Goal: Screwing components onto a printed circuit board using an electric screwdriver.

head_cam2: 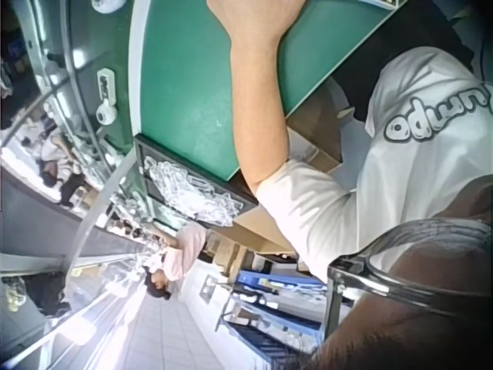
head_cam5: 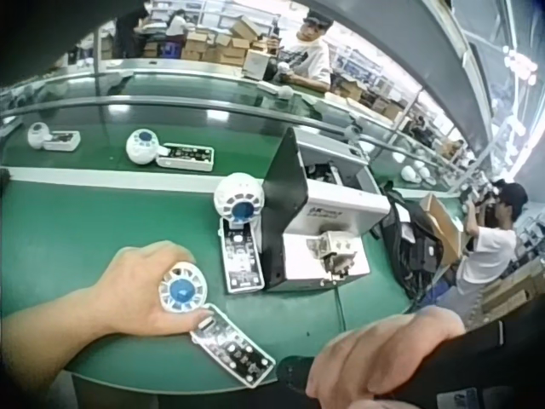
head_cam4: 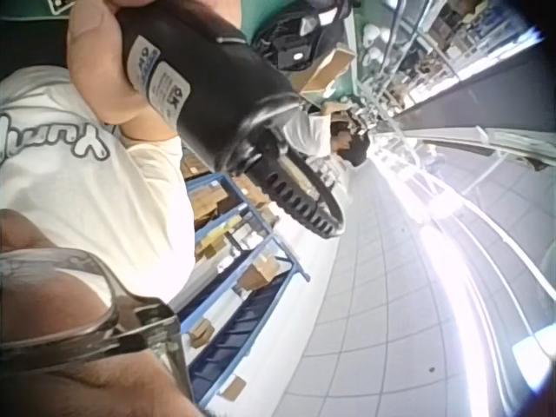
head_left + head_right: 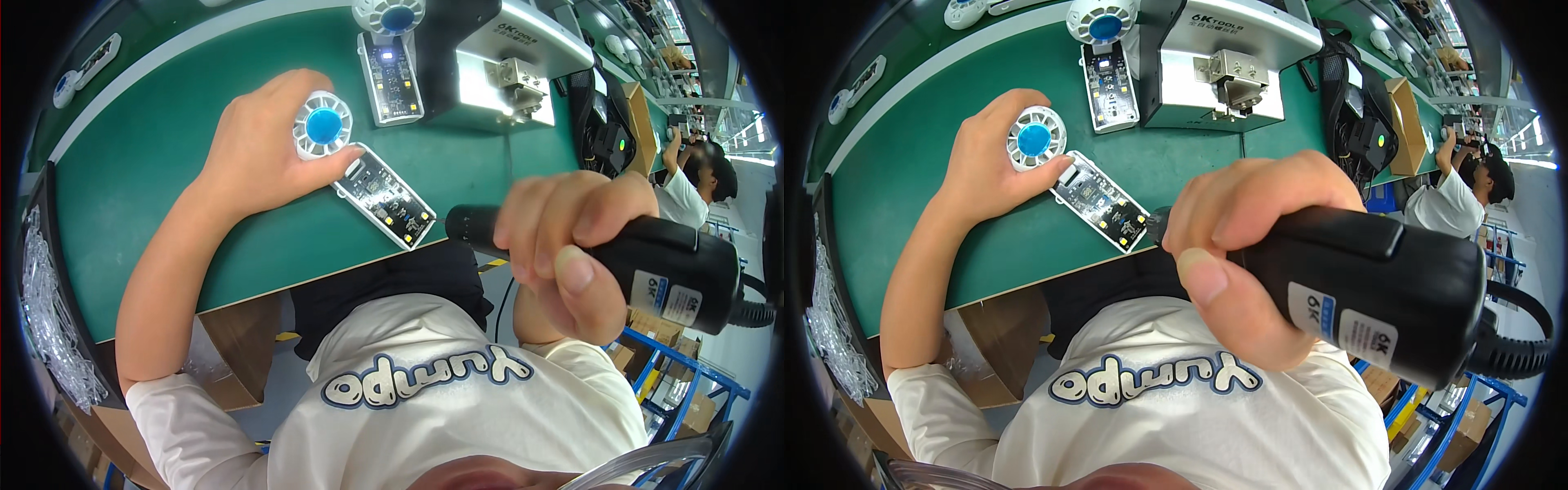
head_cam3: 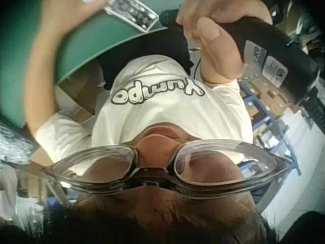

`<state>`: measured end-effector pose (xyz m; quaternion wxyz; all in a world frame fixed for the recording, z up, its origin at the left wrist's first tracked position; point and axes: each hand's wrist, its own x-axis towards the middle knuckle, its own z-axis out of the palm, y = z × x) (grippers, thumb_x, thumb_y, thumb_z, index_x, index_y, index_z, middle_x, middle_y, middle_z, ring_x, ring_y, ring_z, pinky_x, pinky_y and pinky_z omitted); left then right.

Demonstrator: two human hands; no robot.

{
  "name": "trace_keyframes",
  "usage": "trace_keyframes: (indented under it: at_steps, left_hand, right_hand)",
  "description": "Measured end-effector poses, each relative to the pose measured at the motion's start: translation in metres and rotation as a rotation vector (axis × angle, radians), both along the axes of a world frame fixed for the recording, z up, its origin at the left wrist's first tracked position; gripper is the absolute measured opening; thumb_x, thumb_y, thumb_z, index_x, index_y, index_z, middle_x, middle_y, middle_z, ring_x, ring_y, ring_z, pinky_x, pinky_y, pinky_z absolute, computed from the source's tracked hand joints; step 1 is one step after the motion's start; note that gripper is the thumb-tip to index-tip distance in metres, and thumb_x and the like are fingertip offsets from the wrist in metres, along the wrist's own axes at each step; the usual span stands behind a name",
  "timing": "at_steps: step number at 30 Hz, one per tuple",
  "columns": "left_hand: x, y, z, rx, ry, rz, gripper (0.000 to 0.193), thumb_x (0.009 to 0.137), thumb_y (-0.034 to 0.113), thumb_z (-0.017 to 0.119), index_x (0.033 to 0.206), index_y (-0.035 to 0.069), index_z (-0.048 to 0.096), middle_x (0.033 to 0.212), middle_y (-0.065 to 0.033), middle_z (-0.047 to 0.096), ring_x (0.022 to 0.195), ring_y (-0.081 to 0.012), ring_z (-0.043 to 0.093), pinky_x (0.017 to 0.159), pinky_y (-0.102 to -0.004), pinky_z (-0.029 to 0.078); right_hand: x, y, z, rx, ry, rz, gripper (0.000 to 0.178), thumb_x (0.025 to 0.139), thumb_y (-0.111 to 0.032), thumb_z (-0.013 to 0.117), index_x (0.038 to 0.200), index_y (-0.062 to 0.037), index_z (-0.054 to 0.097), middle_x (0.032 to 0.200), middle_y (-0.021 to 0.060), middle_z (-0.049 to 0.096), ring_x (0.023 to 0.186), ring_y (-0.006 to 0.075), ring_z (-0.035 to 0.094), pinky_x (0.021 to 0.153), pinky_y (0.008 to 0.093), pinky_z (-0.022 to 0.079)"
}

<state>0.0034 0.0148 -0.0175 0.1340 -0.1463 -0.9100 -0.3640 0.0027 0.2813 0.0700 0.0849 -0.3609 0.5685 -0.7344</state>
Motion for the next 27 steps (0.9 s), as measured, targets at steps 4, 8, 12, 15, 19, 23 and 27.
trace_keyframes:
  at_steps: [4,8,12,15,19,23,27]
  left_hand:
    - [-0.002,-0.001,-0.002,-0.036,0.046,0.006,0.048,0.067,0.023,0.083,0.105,0.003,0.062,0.093,-0.0139,0.067,0.082,-0.0317,0.067,0.072,-0.0372,0.053]
    - [0.007,0.001,0.003,0.003,-0.039,0.035,0.048,0.068,0.032,0.083,0.102,0.004,0.062,0.093,-0.0134,0.067,0.081,-0.0336,0.067,0.07,-0.039,0.054]
    - [0.006,0.005,0.004,0.0,-0.025,0.025,0.048,0.068,0.031,0.083,0.101,0.003,0.062,0.093,-0.0138,0.067,0.081,-0.033,0.068,0.07,-0.0387,0.054]
    - [0.005,0.005,0.007,-0.017,0.003,0.019,0.048,0.068,0.031,0.083,0.101,0.003,0.062,0.093,-0.0143,0.067,0.081,-0.0329,0.068,0.07,-0.0385,0.054]
    - [0.006,0.001,0.005,-0.012,-0.005,0.045,0.048,0.068,0.032,0.082,0.101,0.003,0.062,0.094,-0.0144,0.067,0.081,-0.0333,0.067,0.07,-0.0391,0.053]
    - [0.001,-0.003,-0.002,-0.013,0.029,0.061,0.048,0.069,0.033,0.082,0.102,0.004,0.062,0.094,-0.0142,0.067,0.082,-0.0342,0.067,0.072,-0.0403,0.053]
    - [0.002,-0.004,-0.001,-0.027,0.017,0.058,0.048,0.07,0.03,0.081,0.104,0.004,0.062,0.094,-0.0135,0.067,0.083,-0.0315,0.067,0.073,-0.0378,0.053]
  right_hand:
    - [-0.002,0.002,0.009,0.011,0.034,0.015,0.028,0.081,-0.009,0.062,0.105,-0.0044,0.049,0.071,0.006,0.055,0.054,0.0162,0.053,0.062,0.0351,0.047]
    - [-0.016,0.006,0.034,-0.025,0.129,-0.158,0.025,0.082,-0.008,0.06,0.105,-0.0033,0.05,0.067,0.0072,0.054,0.051,0.0166,0.051,0.06,0.0351,0.047]
    - [-0.045,-0.004,0.04,-0.15,0.236,-0.633,0.023,0.083,-0.007,0.056,0.104,0.0003,0.051,0.065,0.0087,0.052,0.051,0.0188,0.05,0.058,0.0372,0.048]
    - [-0.063,0.006,0.039,-0.127,0.235,-0.619,0.025,0.081,-0.002,0.062,0.104,0.0006,0.054,0.067,0.0096,0.058,0.053,0.0177,0.055,0.058,0.0337,0.05]
    - [-0.061,0.015,0.035,-0.113,0.15,-0.483,0.029,0.08,0.0,0.065,0.108,0.0004,0.054,0.067,0.0087,0.059,0.054,0.0174,0.057,0.059,0.0331,0.051]
    - [-0.027,0.008,0.021,-0.193,0.066,-0.272,0.028,0.083,-0.006,0.057,0.11,-0.0001,0.053,0.07,0.0081,0.055,0.054,0.0176,0.054,0.062,0.0365,0.049]
    - [0.008,0.002,0.015,-0.149,0.064,-0.005,0.033,0.085,-0.009,0.054,0.117,-0.0021,0.05,0.074,0.0066,0.054,0.055,0.0165,0.053,0.062,0.036,0.047]
